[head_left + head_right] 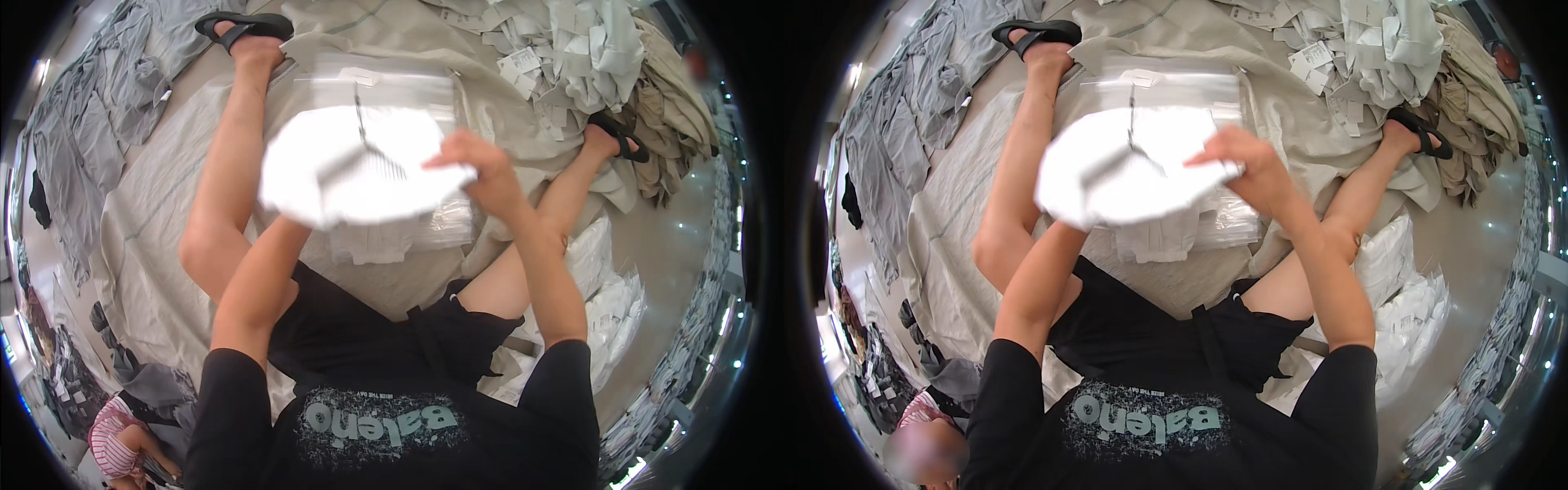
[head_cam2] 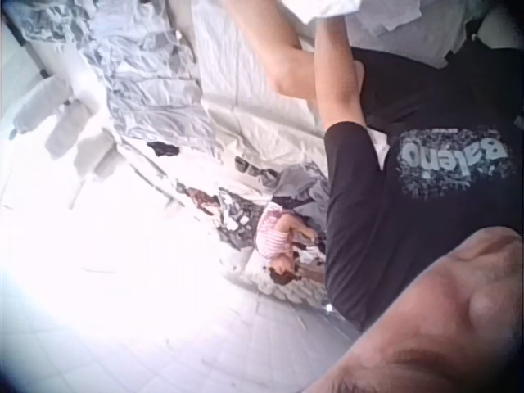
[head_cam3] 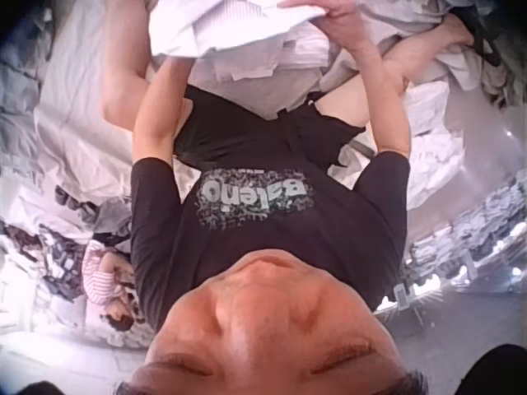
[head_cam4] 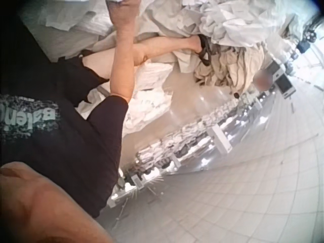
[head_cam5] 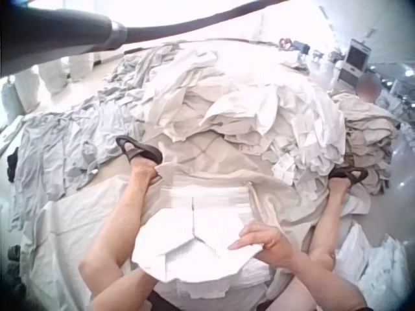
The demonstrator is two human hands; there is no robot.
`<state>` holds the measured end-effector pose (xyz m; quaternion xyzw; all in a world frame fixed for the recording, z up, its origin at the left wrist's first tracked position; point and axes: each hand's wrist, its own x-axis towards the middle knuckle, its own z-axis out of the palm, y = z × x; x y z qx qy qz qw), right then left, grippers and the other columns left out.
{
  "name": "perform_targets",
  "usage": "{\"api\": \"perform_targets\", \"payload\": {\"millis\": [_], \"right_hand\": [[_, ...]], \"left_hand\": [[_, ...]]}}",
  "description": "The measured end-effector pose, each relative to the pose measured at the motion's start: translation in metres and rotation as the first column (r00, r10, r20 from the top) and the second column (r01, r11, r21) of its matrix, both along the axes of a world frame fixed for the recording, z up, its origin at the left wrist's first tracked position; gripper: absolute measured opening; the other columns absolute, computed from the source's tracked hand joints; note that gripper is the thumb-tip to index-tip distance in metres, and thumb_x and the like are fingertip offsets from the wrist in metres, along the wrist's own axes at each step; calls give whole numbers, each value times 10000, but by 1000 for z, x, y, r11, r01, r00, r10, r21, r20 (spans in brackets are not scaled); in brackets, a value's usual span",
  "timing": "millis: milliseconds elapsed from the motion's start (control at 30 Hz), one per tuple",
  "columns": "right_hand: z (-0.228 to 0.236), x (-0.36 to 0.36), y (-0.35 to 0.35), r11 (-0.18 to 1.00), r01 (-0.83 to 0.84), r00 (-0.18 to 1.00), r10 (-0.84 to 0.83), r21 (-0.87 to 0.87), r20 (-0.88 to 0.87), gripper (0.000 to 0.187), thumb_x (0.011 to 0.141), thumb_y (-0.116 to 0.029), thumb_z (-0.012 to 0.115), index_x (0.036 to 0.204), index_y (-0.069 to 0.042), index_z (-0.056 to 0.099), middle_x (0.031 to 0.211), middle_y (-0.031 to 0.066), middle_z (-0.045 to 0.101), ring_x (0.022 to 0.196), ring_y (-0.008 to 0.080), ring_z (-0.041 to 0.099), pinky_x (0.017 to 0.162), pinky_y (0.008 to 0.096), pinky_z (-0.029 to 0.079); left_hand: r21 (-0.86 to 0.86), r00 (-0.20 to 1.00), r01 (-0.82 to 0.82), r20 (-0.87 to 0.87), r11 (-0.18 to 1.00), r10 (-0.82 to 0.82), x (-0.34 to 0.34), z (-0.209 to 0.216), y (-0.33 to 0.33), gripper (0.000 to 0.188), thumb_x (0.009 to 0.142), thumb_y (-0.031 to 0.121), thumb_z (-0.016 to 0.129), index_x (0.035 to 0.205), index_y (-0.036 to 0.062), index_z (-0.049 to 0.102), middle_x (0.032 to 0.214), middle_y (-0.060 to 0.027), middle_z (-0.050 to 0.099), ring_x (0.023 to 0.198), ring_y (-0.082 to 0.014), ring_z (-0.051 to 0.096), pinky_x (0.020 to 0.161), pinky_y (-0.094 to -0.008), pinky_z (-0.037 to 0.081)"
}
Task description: The person sits on the floor and folds white shirts one by one. They smooth the fabric, fold the sleeves and body, and place the folded shirts into a clear plastic bag. The person repeats this process for multiple shirts.
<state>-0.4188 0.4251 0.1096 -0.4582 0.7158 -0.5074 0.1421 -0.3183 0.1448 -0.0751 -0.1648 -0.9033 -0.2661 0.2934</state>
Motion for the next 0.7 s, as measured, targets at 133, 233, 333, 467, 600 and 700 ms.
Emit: {"api": "perform_targets", "payload": {"millis": [133,233,333,467,600,700], "right_hand": [[-64,57,48,993,-70,995,77,96,-67,557,645,186,735,1056,-168,861,1010,17,689,1036,245,646,905,383,502],[-101,91,57,981,-58,980,91,186,-175,586,659,165,690,1078,-210,855,1064,9,698,1070,263,643,936,397,490],[-108,107,63,958,-71,973,128,277,-192,549,716,133,660,1084,-229,849,1178,25,704,1182,271,636,1038,408,484],[-104,104,62,970,-59,997,71,238,-42,455,789,87,633,1107,-171,832,1265,70,698,1293,285,607,1135,436,458],[-131,93,23,853,464,865,-494,239,84,386,1031,-211,653,1389,-70,683,1440,169,616,1405,375,536,1199,485,405],[-108,101,-51,779,532,842,-445,332,-305,671,1074,-457,600,1659,-171,437,1739,215,296,1603,456,262,1311,617,203]], "left_hand": [[-260,951,310,88,914,-298,6,22,-14,338,1002,218,694,1269,13,731,1261,-226,724,1164,-408,671,1066,-488,511],[-392,859,512,222,765,-461,4,38,-30,334,1007,217,688,1267,12,732,1265,-228,723,1174,-405,669,1074,-485,507],[-388,770,634,387,669,-506,10,62,-59,330,1012,216,681,1266,11,734,1269,-230,723,1184,-402,668,1082,-482,504],[-126,721,295,680,947,-134,55,86,-118,358,1039,240,653,1303,8,717,1302,-233,714,1227,-388,653,1120,-472,478],[252,472,-553,880,794,49,71,102,-106,593,1081,421,602,1522,26,564,1516,-252,585,1439,-378,521,1240,-442,367],[193,483,-699,838,688,255,64,83,-46,820,1095,576,537,1666,12,368,1669,-277,426,1575,-434,359,1301,-463,265]]}}
